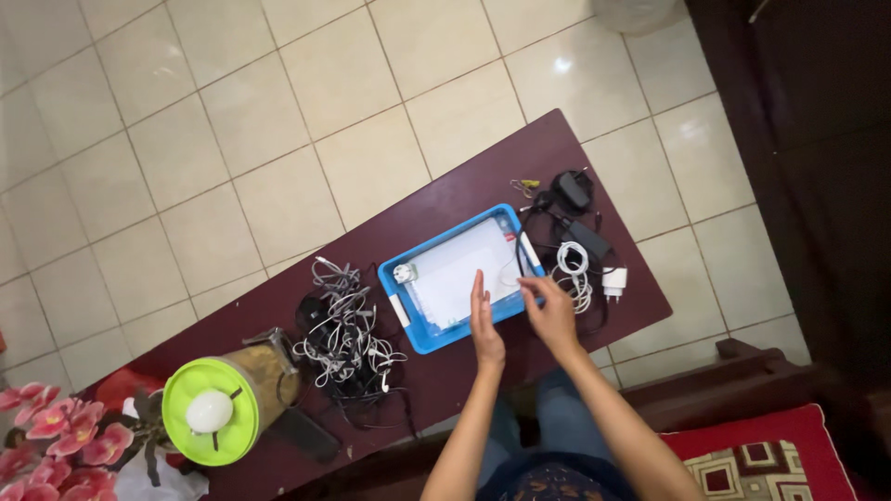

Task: The person picks up and sorts various electronic cables, a microphone, and accessories from a table into a blue bin, including coiling a white cable by hand.

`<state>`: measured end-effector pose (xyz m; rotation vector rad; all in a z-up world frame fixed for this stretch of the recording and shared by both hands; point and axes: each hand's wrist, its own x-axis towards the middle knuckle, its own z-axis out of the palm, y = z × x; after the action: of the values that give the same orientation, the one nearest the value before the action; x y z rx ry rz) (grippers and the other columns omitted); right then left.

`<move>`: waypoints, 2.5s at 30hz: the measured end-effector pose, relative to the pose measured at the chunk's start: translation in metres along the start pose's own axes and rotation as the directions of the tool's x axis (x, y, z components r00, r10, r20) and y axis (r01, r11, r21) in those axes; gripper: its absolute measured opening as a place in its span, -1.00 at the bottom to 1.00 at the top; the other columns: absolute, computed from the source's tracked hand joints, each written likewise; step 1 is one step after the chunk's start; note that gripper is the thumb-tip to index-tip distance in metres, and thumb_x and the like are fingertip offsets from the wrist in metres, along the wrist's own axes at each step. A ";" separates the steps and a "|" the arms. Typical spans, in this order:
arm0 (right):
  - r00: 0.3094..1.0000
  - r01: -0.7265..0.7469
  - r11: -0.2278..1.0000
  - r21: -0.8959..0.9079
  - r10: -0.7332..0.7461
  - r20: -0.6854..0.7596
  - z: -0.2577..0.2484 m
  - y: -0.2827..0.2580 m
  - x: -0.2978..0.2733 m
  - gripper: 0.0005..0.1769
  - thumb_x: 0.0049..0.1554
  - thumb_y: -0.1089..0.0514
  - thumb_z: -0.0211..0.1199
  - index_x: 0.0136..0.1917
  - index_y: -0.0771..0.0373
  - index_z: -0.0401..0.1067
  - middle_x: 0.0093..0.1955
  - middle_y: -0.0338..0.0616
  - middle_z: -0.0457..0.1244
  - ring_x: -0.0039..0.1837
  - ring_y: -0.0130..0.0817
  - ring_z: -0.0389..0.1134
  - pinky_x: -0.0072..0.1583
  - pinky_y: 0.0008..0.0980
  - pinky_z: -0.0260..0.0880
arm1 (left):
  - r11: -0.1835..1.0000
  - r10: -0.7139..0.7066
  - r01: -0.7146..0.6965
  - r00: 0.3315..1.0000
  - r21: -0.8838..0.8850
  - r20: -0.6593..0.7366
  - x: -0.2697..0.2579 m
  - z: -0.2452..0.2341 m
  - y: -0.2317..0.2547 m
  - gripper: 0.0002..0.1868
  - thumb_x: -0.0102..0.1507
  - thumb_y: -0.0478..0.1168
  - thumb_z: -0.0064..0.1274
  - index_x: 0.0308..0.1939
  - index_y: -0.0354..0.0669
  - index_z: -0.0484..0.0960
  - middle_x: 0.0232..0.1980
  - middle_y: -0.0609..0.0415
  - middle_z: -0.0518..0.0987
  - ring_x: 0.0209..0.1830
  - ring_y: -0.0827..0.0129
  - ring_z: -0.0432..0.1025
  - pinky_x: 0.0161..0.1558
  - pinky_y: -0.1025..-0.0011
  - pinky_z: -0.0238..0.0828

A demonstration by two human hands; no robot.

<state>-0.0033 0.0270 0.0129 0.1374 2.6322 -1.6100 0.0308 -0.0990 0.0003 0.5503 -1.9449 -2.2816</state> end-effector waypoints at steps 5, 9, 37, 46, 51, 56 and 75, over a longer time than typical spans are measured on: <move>0.972 0.099 0.987 -0.128 -0.068 0.226 0.063 0.015 -0.018 -0.78 0.10 0.29 0.27 0.05 0.26 0.58 0.18 0.09 0.33 0.19 0.00 0.38 0.21 -0.15 0.38 | 0.999 -0.029 0.026 0.996 -0.033 -0.087 -0.002 -0.040 -0.005 -0.36 0.45 -0.05 -0.41 0.56 -0.29 0.15 0.63 -0.11 0.16 0.66 0.15 0.00 0.56 0.16 -0.08; 0.977 0.115 0.925 -0.363 -0.039 0.210 0.109 0.049 -0.022 -0.63 0.06 0.31 0.25 0.16 0.41 0.51 0.41 0.32 0.15 0.43 0.27 0.16 0.41 -0.02 0.19 | 0.997 -0.053 0.048 0.993 -0.053 -0.103 -0.004 -0.055 -0.009 -0.35 0.45 -0.01 -0.40 0.56 -0.28 0.15 0.64 -0.11 0.15 0.67 0.16 -0.01 0.56 0.13 -0.06; 0.888 -0.024 0.835 -0.550 0.270 0.371 0.134 0.085 -0.002 -0.29 0.17 -0.05 0.27 0.40 0.49 0.24 0.56 0.13 -0.04 0.61 0.14 -0.10 0.48 0.06 0.02 | 0.999 -0.053 0.053 0.991 -0.002 -0.122 -0.007 -0.080 -0.015 -0.37 0.46 0.00 -0.43 0.55 -0.22 0.19 0.60 -0.10 0.24 0.63 0.16 0.11 0.45 0.15 0.12; 0.767 -0.353 0.920 0.172 0.179 0.616 0.073 0.049 -0.006 -0.40 0.27 0.00 0.10 0.48 0.34 0.25 0.62 -0.11 -0.05 0.62 -0.20 -0.02 0.50 -0.28 0.03 | 0.998 -0.052 0.050 0.995 -0.031 -0.082 -0.010 -0.061 -0.008 -0.36 0.46 0.03 -0.42 0.56 -0.21 0.16 0.61 -0.09 0.22 0.63 0.15 0.09 0.45 0.14 0.12; 0.742 -0.379 0.879 0.290 0.101 0.663 0.019 -0.014 -0.005 -0.43 0.30 0.06 0.01 0.53 0.26 0.24 0.64 -0.19 -0.03 0.65 -0.30 -0.08 0.54 -0.31 -0.10 | 0.994 -0.046 0.045 0.999 -0.095 -0.009 -0.009 -0.041 -0.007 -0.33 0.47 0.07 -0.41 0.57 -0.21 0.14 0.62 -0.09 0.21 0.63 0.14 0.10 0.48 0.14 0.07; 0.812 -0.379 0.841 0.386 0.102 0.575 -0.005 -0.007 -0.006 -0.50 0.32 0.07 0.05 0.47 0.29 0.33 0.56 -0.14 0.09 0.59 -0.30 0.05 0.52 -0.30 0.00 | 0.950 -0.104 0.135 0.987 -0.282 0.124 -0.011 -0.007 -0.004 -0.27 0.44 0.13 -0.34 0.60 -0.20 0.07 0.64 -0.06 0.14 0.63 0.17 0.06 0.53 0.16 -0.03; 0.935 -0.302 0.953 -0.038 0.288 -0.204 -0.065 0.057 -0.006 -0.85 0.06 0.28 0.42 -0.07 0.34 0.58 -0.12 -0.05 0.47 -0.09 -0.34 0.53 -0.04 -0.41 0.49 | 0.954 -0.157 0.226 0.936 -0.195 0.316 -0.029 0.054 -0.010 -0.26 0.48 0.17 -0.40 0.59 -0.25 0.08 0.58 -0.11 0.28 0.64 0.22 0.07 0.58 0.21 -0.12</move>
<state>0.0088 0.1104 -0.0071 0.6883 2.6385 -1.4708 0.0412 -0.0380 0.0034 0.4066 -1.7706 -2.8118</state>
